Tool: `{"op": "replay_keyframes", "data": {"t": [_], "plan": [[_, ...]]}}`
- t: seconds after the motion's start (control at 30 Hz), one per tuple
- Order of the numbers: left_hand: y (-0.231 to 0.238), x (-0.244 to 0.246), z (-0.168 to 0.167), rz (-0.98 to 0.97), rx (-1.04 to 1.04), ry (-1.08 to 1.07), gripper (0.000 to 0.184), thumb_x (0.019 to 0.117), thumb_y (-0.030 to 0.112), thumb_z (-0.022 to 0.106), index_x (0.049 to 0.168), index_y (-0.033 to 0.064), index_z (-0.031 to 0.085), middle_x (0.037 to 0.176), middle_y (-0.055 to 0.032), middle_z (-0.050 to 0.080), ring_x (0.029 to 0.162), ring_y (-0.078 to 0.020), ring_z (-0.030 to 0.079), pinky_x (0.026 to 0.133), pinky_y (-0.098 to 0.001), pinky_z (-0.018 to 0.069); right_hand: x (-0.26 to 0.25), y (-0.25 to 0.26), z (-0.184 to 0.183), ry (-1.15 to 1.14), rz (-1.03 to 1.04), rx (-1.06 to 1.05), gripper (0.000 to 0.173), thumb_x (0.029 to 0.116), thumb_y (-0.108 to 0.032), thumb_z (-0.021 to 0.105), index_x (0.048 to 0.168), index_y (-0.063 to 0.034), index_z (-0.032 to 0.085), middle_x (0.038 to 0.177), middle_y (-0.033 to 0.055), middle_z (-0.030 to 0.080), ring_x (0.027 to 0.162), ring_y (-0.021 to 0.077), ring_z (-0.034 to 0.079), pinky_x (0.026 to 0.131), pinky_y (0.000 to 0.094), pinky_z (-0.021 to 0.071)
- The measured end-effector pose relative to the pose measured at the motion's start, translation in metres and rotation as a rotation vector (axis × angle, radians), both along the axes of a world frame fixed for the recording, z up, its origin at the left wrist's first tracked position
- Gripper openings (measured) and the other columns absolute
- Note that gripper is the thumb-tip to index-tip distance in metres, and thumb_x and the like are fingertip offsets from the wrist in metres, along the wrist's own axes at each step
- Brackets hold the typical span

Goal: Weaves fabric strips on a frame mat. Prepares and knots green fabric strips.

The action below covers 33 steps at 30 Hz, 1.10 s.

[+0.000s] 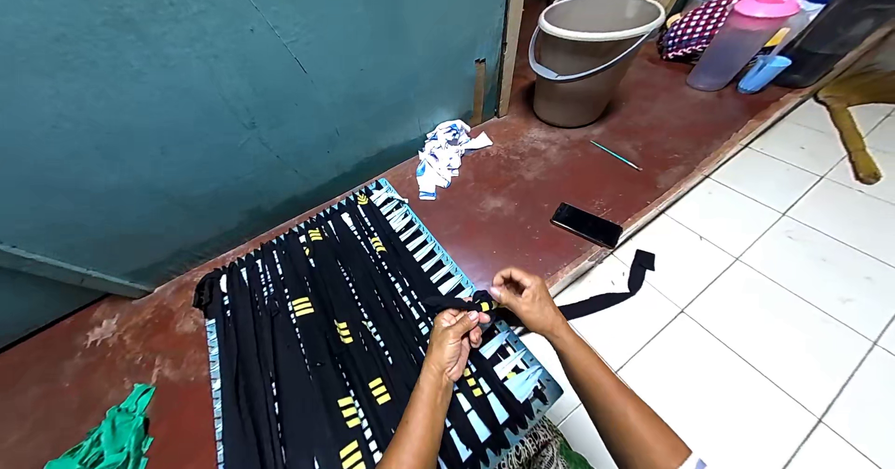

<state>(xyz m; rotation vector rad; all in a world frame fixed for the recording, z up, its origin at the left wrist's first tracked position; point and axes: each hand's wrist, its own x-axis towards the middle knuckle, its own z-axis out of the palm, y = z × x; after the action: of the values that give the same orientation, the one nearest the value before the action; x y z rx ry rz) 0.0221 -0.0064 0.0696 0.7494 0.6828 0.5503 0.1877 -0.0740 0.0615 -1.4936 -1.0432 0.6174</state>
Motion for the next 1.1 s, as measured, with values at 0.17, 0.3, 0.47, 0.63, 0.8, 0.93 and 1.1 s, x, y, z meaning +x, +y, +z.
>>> {"op": "replay_keyframes", "data": {"t": [0.17, 0.3, 0.47, 0.63, 0.8, 0.93, 1.1], "plan": [[-0.005, 0.000, -0.001, 0.027, 0.007, -0.041, 0.022, 0.1004, -0.006, 0.043, 0.108, -0.0008, 0.063, 0.076, -0.0055, 0.072, 0.052, -0.0041, 0.058, 0.052, -0.0173, 0.0484, -0.022, -0.019, -0.023, 0.452, 0.111, -0.156, 0.021, 0.0935, -0.008, 0.065, 0.110, 0.0054, 0.066, 0.086, 0.0009, 0.069, 0.070, 0.0024, 0.063, 0.068, 0.0206, 0.0542], [-0.008, -0.001, -0.002, 0.039, 0.026, -0.065, 0.022, 0.1004, -0.003, 0.044, 0.109, -0.0004, 0.064, 0.075, -0.0052, 0.072, 0.052, -0.0039, 0.057, 0.052, -0.0177, 0.0478, -0.035, -0.017, -0.026, 0.935, 0.085, -0.038, 0.015, 0.0984, 0.000, 0.047, 0.104, -0.0024, 0.061, 0.087, 0.0036, 0.073, 0.071, 0.0092, 0.069, 0.063, 0.0242, 0.0572], [-0.012, 0.000, -0.001, 0.087, 0.047, 0.014, 0.016, 0.0994, -0.006, 0.045, 0.101, 0.0022, 0.059, 0.064, 0.0001, 0.060, 0.045, -0.0006, 0.048, 0.043, -0.0134, 0.0388, -0.045, -0.011, -0.024, 1.223, 0.001, 0.179, 0.020, 0.1014, -0.002, 0.036, 0.099, -0.0085, 0.055, 0.084, 0.0060, 0.070, 0.075, 0.0172, 0.071, 0.070, 0.0335, 0.0606], [-0.008, -0.002, 0.003, 0.160, 0.030, 0.061, 0.018, 0.1024, -0.004, 0.042, 0.097, 0.0042, 0.057, 0.057, 0.0036, 0.051, 0.042, 0.0001, 0.043, 0.040, -0.0132, 0.0368, -0.037, -0.017, -0.023, 1.010, 0.197, 0.215, 0.017, 0.0940, -0.002, 0.045, 0.093, -0.0149, 0.056, 0.054, -0.0110, 0.048, 0.044, -0.0021, 0.044, 0.045, 0.0150, 0.0383], [-0.002, -0.017, 0.000, 0.029, 0.072, -0.001, 0.018, 0.0979, -0.004, 0.045, 0.101, 0.0037, 0.061, 0.060, 0.0035, 0.056, 0.045, 0.0003, 0.047, 0.043, -0.0134, 0.0401, 0.009, -0.042, -0.015, 0.200, 0.613, -0.181, 0.021, 0.0889, -0.023, 0.069, 0.096, -0.0027, 0.069, 0.081, -0.0078, 0.065, 0.071, -0.0040, 0.057, 0.067, 0.0181, 0.0487], [0.000, -0.025, -0.005, -0.076, 0.108, -0.067, 0.017, 0.0896, -0.001, 0.054, 0.103, 0.0060, 0.063, 0.066, 0.0024, 0.063, 0.050, -0.0013, 0.053, 0.048, -0.0151, 0.0440, 0.016, -0.029, -0.013, 0.029, 0.240, -0.128, 0.044, 0.0914, -0.028, 0.066, 0.120, 0.0053, 0.066, 0.122, 0.0164, 0.065, 0.110, 0.0196, 0.062, 0.091, 0.0367, 0.0522], [0.009, -0.035, -0.002, -0.075, 0.117, -0.160, 0.018, 0.0831, 0.002, 0.063, 0.099, 0.0098, 0.067, 0.072, -0.0029, 0.070, 0.058, -0.0086, 0.065, 0.058, -0.0231, 0.0549, 0.019, -0.008, -0.011, 0.028, 0.598, -0.325, 0.028, 0.0917, -0.006, 0.068, 0.116, 0.0073, 0.066, 0.102, 0.0138, 0.070, 0.090, 0.0131, 0.065, 0.086, 0.0328, 0.0541]]}}
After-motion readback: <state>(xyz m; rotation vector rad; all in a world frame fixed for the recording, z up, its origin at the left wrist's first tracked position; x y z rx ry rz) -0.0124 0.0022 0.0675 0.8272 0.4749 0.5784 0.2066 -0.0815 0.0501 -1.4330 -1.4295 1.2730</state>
